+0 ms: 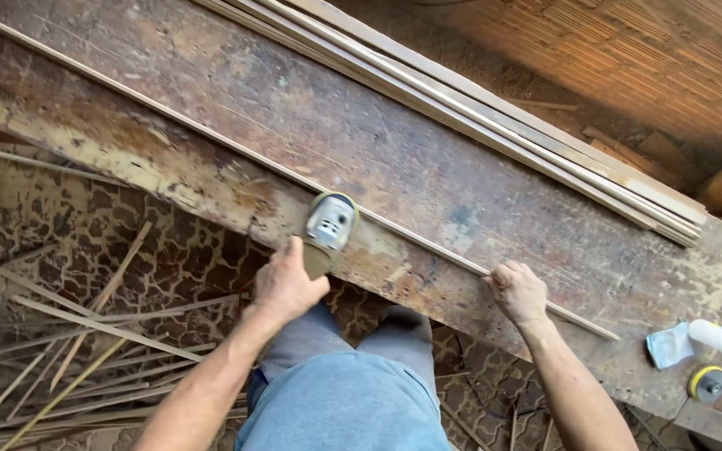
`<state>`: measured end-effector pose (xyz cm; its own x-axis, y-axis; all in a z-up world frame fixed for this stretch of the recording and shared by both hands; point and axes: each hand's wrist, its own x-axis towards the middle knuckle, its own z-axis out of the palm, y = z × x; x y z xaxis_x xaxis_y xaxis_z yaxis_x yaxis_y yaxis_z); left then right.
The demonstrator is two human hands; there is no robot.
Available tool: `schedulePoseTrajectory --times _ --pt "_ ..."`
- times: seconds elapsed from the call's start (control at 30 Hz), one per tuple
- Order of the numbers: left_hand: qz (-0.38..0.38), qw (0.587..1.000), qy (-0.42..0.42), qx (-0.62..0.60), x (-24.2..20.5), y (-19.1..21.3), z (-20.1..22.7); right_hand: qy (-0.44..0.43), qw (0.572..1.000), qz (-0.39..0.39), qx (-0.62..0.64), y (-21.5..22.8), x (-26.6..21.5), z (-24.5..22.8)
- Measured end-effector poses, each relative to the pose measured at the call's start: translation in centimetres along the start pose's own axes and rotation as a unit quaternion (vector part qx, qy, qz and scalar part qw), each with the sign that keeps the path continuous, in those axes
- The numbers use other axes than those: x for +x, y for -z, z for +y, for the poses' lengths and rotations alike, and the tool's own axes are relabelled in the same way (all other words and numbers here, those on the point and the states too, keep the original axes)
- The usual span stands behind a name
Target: Sanding thin wood strips using a power sander on a workbench.
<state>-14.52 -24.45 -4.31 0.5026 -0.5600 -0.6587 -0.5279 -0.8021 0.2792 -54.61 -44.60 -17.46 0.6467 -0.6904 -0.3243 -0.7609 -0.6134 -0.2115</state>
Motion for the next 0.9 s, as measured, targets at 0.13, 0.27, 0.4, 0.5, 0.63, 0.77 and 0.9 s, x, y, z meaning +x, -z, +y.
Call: schedulePoseTrajectory --times 0.13,0.27,0.4,0.5,0.63,0.77,0.9 --pt "-0.078 0.996 -0.023 0.044 -4.2 -8.0 7.5 0.038 0.999 0.031 0.023 0.2 -0.2 0.9" --pt "-0.024 0.991 -0.131 0.017 -7.3 -15.1 13.0 0.056 0.994 0.063 0.066 -0.9 -0.6 2.4" --pt "0.004 0.989 -0.147 -0.008 -9.2 -18.2 16.8 0.079 0.965 0.172 0.181 0.5 -3.9 4.5" --pt "0.020 0.999 -0.047 0.006 -9.6 -15.5 18.5 -0.050 0.947 0.284 0.140 2.4 -9.4 9.3" --pt "0.050 0.999 0.013 -0.017 -8.0 -13.0 15.6 -0.296 0.913 0.207 0.187 -1.4 -16.4 17.7" --pt "0.107 0.990 0.057 -0.073 -6.8 -12.1 13.4 -0.402 0.761 0.231 0.455 -7.9 -19.0 22.4" --pt "0.156 0.984 0.047 -0.076 -7.2 -12.9 13.3 -0.407 0.694 0.265 0.532 -9.1 -18.9 23.2"
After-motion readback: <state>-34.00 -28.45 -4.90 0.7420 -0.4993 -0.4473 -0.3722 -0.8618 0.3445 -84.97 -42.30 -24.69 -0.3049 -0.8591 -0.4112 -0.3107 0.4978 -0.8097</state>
